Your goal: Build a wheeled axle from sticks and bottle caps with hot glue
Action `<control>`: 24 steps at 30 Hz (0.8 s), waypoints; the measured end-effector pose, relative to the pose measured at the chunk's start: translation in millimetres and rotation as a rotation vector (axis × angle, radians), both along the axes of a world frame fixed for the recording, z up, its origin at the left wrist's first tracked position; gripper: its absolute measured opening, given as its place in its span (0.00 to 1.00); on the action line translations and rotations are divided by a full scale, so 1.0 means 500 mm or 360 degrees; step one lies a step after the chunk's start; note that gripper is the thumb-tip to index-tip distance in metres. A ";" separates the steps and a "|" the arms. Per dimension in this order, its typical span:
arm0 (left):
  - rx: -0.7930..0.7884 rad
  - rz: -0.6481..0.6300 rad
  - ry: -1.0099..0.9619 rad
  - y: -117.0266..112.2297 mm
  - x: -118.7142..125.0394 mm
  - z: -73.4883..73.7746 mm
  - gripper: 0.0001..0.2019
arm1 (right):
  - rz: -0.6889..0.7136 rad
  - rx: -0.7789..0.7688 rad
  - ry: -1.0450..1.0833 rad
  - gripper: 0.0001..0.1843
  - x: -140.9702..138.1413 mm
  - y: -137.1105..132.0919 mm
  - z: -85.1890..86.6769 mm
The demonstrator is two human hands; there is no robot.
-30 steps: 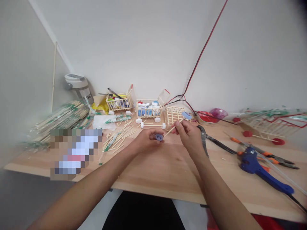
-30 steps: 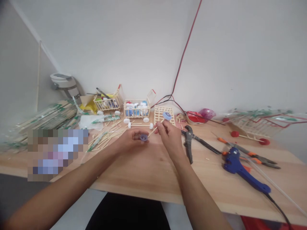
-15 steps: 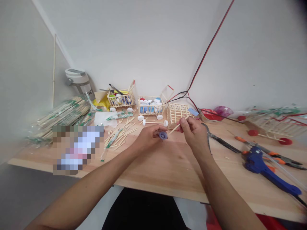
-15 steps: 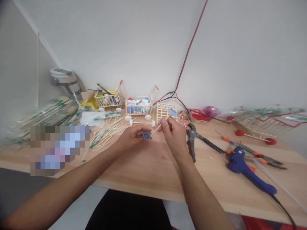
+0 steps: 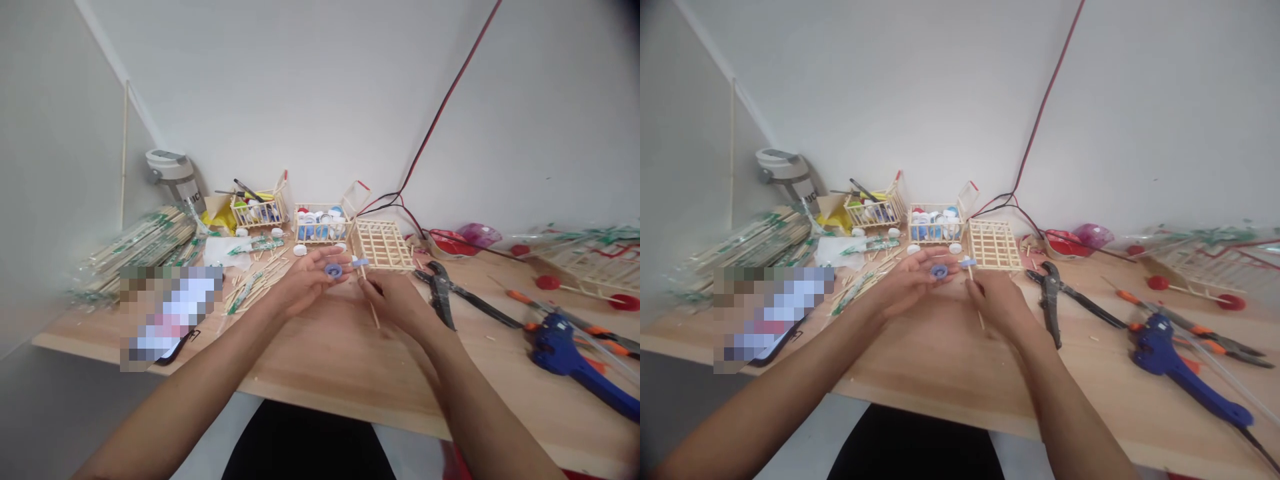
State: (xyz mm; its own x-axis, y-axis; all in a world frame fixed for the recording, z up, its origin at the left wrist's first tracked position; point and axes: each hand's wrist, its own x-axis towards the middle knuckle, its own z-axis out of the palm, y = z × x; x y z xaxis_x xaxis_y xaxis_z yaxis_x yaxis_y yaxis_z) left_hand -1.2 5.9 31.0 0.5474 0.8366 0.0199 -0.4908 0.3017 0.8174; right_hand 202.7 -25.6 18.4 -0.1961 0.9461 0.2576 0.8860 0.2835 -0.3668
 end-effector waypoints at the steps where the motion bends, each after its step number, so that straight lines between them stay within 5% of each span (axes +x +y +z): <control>1: 0.0036 -0.0014 -0.0005 -0.003 0.000 0.002 0.21 | 0.0010 -0.0020 -0.0019 0.19 0.000 0.000 -0.002; 9: 0.0320 -0.0039 0.0041 -0.012 0.002 -0.003 0.20 | 0.0114 -0.0200 -0.0054 0.21 0.001 -0.015 0.002; 17: -0.0021 -0.0159 0.0100 -0.014 0.001 -0.006 0.17 | 0.0014 -0.0299 -0.0187 0.23 0.015 -0.010 -0.014; 24: -0.0077 -0.0214 0.0015 -0.008 -0.003 -0.001 0.18 | -0.0023 -0.0118 -0.0125 0.20 0.013 -0.015 0.008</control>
State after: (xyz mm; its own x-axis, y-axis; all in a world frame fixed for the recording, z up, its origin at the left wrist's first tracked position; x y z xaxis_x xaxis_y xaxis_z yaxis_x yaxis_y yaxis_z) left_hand -2.5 1.7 30.2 0.6546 0.7556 -0.0242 -0.4358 0.4033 0.8046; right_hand 209.3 -32.9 22.4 -0.1992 0.9649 0.1713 0.9167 0.2453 -0.3154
